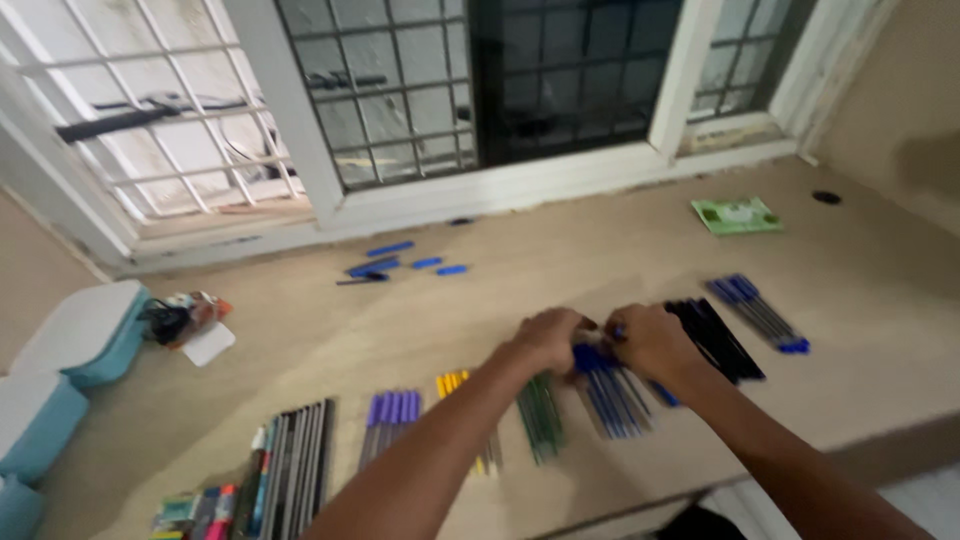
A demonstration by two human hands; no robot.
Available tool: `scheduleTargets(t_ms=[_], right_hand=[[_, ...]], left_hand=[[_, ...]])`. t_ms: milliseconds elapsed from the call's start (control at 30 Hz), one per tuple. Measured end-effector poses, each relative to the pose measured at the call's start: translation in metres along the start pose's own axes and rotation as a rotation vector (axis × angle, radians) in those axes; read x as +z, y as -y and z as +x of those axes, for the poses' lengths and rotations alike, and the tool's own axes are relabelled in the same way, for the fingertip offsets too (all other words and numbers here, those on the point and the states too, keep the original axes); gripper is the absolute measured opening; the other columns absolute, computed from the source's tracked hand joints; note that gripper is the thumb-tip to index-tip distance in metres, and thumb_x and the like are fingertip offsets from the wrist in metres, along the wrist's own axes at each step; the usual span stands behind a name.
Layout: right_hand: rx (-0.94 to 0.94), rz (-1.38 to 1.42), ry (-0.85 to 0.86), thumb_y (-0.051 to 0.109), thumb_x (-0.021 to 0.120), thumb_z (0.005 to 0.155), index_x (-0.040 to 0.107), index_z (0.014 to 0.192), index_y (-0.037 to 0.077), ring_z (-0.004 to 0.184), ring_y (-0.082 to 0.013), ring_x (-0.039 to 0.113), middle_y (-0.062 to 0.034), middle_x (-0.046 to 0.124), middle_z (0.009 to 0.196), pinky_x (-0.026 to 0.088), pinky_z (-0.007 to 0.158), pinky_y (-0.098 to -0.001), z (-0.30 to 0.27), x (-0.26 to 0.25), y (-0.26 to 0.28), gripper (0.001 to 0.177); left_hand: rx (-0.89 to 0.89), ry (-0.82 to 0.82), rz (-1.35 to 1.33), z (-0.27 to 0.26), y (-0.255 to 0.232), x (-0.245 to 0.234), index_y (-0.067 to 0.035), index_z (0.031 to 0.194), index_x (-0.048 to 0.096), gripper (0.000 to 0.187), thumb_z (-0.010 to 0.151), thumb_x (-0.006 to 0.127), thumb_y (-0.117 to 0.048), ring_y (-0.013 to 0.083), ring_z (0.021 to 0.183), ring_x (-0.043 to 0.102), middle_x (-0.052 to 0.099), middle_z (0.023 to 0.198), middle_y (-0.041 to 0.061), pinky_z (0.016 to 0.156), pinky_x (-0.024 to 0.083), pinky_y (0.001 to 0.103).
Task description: The person sorts various pens and markers by color and type on a wooden surface, assembling and disassembling several individual pens during the process.
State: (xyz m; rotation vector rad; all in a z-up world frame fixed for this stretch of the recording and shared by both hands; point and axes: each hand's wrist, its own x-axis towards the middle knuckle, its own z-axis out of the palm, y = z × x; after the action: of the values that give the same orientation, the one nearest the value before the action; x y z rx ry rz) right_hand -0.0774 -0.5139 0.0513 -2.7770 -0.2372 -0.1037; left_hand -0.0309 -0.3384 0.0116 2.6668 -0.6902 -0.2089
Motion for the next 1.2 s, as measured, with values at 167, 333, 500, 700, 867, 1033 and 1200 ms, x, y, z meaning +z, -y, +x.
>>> scheduleTargets(t_ms=[167, 333, 500, 700, 867, 1033, 1200], right_hand=[[0.060, 0.044, 0.015, 0.023, 0.081, 0.079, 0.077, 0.106, 0.011, 0.094, -0.0354, 0.074, -0.0167, 0.076, 0.098, 0.059, 0.084, -0.0430, -0.016, 0.009, -0.012, 0.030], [0.051, 0.153, -0.008, 0.015, 0.079, 0.073, 0.080, 0.106, 0.013, 0.085, -0.0297, 0.079, -0.0154, 0.078, 0.091, 0.063, 0.080, -0.0387, -0.034, 0.014, -0.021, 0.032], [0.040, 0.214, -0.045, 0.010, 0.077, 0.075, 0.081, 0.103, 0.011, 0.079, -0.0269, 0.079, -0.0142, 0.078, 0.087, 0.063, 0.073, -0.0373, -0.038, 0.023, -0.021, 0.028], [0.052, 0.256, -0.040, 0.007, 0.081, 0.072, 0.079, 0.104, 0.009, 0.078, -0.0257, 0.080, -0.0160, 0.078, 0.087, 0.064, 0.071, -0.0361, -0.037, 0.026, -0.022, 0.032], [0.078, 0.117, -0.070, 0.012, 0.079, 0.076, 0.082, 0.103, 0.014, 0.084, -0.0311, 0.077, -0.0167, 0.077, 0.091, 0.062, 0.078, -0.0389, -0.037, 0.019, -0.016, 0.027], [0.094, 0.002, -0.113, 0.014, 0.075, 0.081, 0.082, 0.102, 0.018, 0.090, -0.0370, 0.073, -0.0178, 0.075, 0.095, 0.060, 0.083, -0.0439, -0.029, 0.007, -0.002, 0.022], [0.044, 0.005, -0.150, 0.010, 0.069, 0.084, 0.082, 0.102, 0.015, 0.088, -0.0361, 0.074, -0.0179, 0.076, 0.094, 0.061, 0.084, -0.0434, -0.017, 0.003, 0.016, 0.024]], left_hand=[[0.047, -0.068, -0.063, -0.002, 0.007, 0.008, -0.020, 0.131, 0.069, 0.091, 0.047, 0.100, -0.030, 0.0278, 0.121, 0.065, 0.071, 0.127, 0.008, 0.101, 0.052, 0.040], [0.080, -0.073, -0.146, -0.009, 0.003, 0.006, -0.026, 0.126, 0.074, 0.087, 0.042, 0.096, -0.027, 0.0272, 0.115, 0.069, 0.073, 0.122, 0.008, 0.096, 0.055, 0.038], [0.086, -0.082, -0.091, -0.004, 0.006, 0.010, -0.021, 0.121, 0.076, 0.081, 0.045, 0.099, -0.033, 0.0293, 0.115, 0.068, 0.074, 0.119, 0.010, 0.098, 0.055, 0.039], [0.092, -0.122, -0.148, -0.002, 0.013, 0.019, -0.020, 0.121, 0.075, 0.082, 0.044, 0.100, -0.033, 0.0284, 0.118, 0.066, 0.072, 0.123, 0.009, 0.100, 0.053, 0.038], [-0.037, -0.012, -0.174, -0.004, 0.010, 0.002, -0.027, 0.132, 0.069, 0.090, 0.048, 0.099, -0.035, 0.0254, 0.123, 0.064, 0.070, 0.129, 0.004, 0.102, 0.049, 0.047], [-0.082, -0.078, -0.153, -0.019, 0.020, -0.021, -0.030, 0.129, 0.071, 0.080, 0.054, 0.098, -0.039, 0.0244, 0.124, 0.062, 0.069, 0.126, -0.001, 0.105, 0.044, 0.052], [-0.198, -0.187, -0.214, -0.035, 0.041, -0.040, -0.031, 0.122, 0.076, 0.065, 0.060, 0.095, -0.033, 0.0225, 0.120, 0.064, 0.072, 0.122, -0.003, 0.107, 0.041, 0.054]])
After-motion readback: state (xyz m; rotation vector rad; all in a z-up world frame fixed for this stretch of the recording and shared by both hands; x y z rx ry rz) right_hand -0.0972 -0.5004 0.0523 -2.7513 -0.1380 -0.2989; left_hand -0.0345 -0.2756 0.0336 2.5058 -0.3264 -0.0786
